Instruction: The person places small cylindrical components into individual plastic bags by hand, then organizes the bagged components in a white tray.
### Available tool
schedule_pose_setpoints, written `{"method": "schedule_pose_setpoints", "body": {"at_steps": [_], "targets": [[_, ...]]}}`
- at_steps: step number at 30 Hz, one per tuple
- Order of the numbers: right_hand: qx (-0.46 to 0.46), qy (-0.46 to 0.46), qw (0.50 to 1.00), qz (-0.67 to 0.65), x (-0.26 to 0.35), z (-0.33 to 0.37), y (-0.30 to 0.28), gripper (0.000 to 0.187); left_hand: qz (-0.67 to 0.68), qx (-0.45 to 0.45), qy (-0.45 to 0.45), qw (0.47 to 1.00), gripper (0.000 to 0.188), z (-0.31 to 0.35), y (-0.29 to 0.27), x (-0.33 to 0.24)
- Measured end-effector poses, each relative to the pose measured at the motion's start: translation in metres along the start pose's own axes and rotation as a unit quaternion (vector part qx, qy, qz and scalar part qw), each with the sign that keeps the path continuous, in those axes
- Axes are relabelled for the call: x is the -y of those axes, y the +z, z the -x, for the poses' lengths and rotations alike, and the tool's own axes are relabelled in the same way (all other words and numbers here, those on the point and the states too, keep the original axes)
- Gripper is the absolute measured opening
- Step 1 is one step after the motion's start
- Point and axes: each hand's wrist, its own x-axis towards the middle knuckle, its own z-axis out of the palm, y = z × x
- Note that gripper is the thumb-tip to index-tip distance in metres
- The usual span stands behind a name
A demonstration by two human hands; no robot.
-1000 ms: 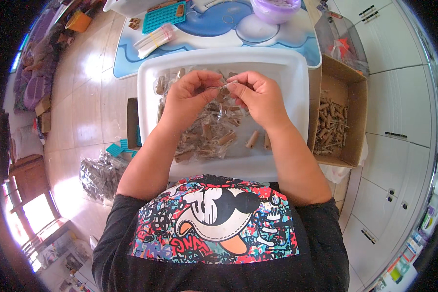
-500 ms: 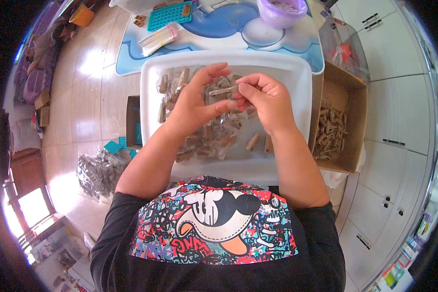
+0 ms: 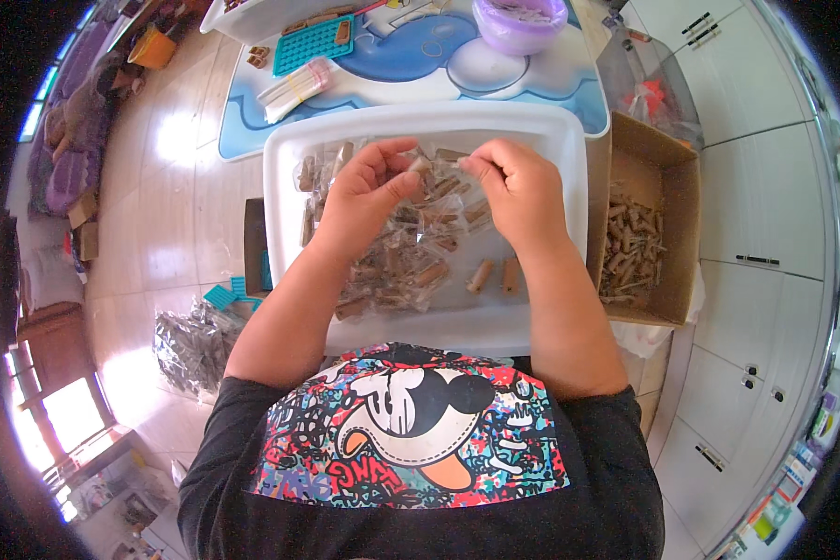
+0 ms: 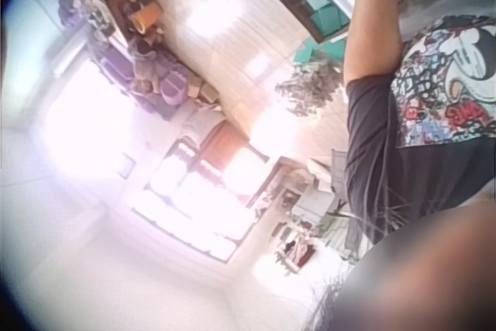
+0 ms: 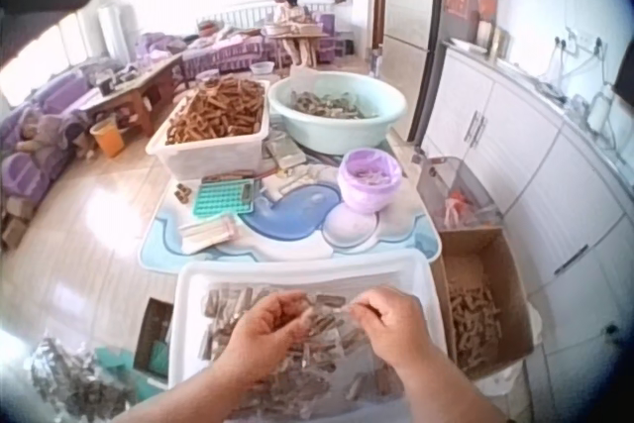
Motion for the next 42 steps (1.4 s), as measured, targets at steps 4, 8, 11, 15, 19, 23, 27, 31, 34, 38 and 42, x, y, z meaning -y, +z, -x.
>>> {"method": "schedule_pose_setpoints", "body": {"at_steps": [4, 8, 11, 15, 19, 23, 27, 31, 34, 38, 42], "targets": [[0.175, 0.138, 0.965, -0.138, 0.003, 0.001, 0.001, 0.01, 0.059, 0.0, -0.018, 0.998, 0.03, -0.001, 0.001, -0.003], [0.192, 0.217, 0.908, -0.304, 0.007, 0.002, 0.01, 0.012, 0.089, 0.008, -0.044, 0.995, 0.024, 0.001, 0.003, -0.002], [0.225, 0.221, 0.899, -0.303, 0.006, 0.001, 0.011, 0.018, 0.06, 0.036, -0.025, 0.997, 0.022, 0.0, 0.001, 0.002], [0.184, 0.218, 0.915, -0.286, 0.011, 0.003, 0.011, 0.019, 0.144, 0.036, -0.133, 0.98, 0.022, 0.002, 0.001, -0.011], [0.139, 0.18, 0.936, -0.269, 0.011, 0.0, 0.009, 0.018, 0.164, 0.018, -0.137, 0.977, 0.023, 0.004, -0.005, -0.011], [0.143, 0.151, 0.94, -0.27, 0.009, 0.001, 0.013, 0.019, 0.121, 0.007, -0.101, 0.987, 0.024, 0.004, -0.008, -0.007], [0.143, 0.157, 0.935, -0.285, 0.012, 0.005, 0.013, 0.021, 0.109, 0.018, -0.108, 0.988, 0.027, 0.011, -0.01, -0.014], [0.1, 0.172, 0.941, -0.275, 0.01, 0.004, 0.014, 0.021, -0.282, -0.12, 0.138, 0.942, 0.034, 0.028, -0.025, -0.058], [0.084, 0.174, 0.942, -0.275, 0.011, 0.005, 0.012, 0.021, -0.382, -0.265, 0.214, 0.859, 0.031, 0.009, -0.071, -0.087], [0.11, 0.136, 0.944, -0.278, 0.02, 0.004, 0.02, 0.021, -0.532, -0.34, 0.105, 0.768, 0.046, -0.048, -0.168, -0.058], [0.102, 0.139, 0.942, -0.288, 0.02, 0.006, 0.023, 0.02, -0.55, -0.29, -0.147, 0.769, 0.052, -0.079, -0.176, -0.045]]}}
